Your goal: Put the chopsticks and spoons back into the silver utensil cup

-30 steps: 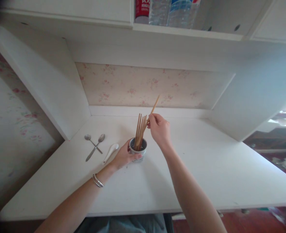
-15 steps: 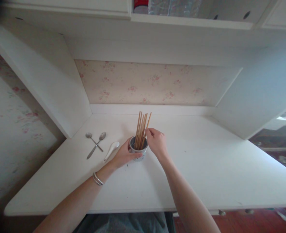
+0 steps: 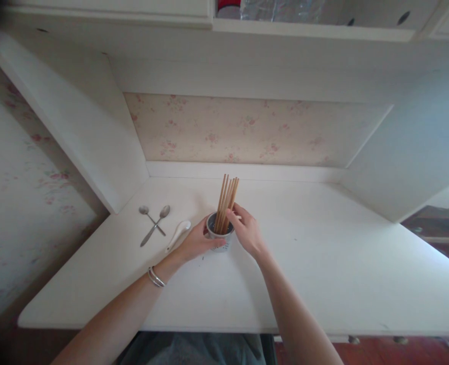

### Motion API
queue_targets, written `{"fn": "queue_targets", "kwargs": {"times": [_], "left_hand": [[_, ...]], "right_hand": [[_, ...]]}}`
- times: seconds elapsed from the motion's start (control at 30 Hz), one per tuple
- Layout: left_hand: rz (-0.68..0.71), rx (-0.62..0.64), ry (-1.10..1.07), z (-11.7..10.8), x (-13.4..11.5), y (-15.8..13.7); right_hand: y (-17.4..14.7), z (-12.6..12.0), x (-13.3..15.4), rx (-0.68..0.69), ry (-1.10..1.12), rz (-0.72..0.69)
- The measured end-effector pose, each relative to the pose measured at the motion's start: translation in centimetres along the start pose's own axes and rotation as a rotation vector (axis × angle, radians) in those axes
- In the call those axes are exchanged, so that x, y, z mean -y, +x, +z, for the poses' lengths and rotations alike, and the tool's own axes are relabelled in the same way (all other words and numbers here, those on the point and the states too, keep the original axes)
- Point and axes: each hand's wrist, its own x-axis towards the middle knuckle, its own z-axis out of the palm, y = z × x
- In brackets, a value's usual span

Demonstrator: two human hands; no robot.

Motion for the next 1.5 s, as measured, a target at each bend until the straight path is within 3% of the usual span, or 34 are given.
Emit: {"fn": "queue_targets", "kwargs": {"times": [0.13,0.33,0.43,0.63,0.77,0.9,1.5], "left_hand": [[0.009,0.032,0.034,0.3,-0.7,-0.2],[0.087,0.040,0.272,-0.8,-2.0,-1.0],[0.069,-0.017,0.527,-3.7,-3.3,-1.6],[-0.247,-0.213,1.214,-12.8,-5.7,-2.5],[-0.496,-0.169,1.486,-16.9,-5.4,-3.0],[-0.600,-0.101,1.517,-18.1,-4.4,-2.9],[-0.668,-0.033,1.397,-18.6,-2.1,0.0]], "right_hand": [[-1.9,1.0,-1.7,0.154,0.324,0.029],[-2.8,2.1,-4.0,0.103,0.388,0.051],[-2.9,2.1,-4.1,0.102,0.388,0.049],[-3.2,1.8,-4.2,0.097,0.365,0.071],[-3.2,2.0,-4.3,0.086,0.374,0.084],[-3.2,2.0,-4.1,0.104,0.404,0.103],[-3.3,1.7,-4.0,0.113,0.385,0.085]]}}
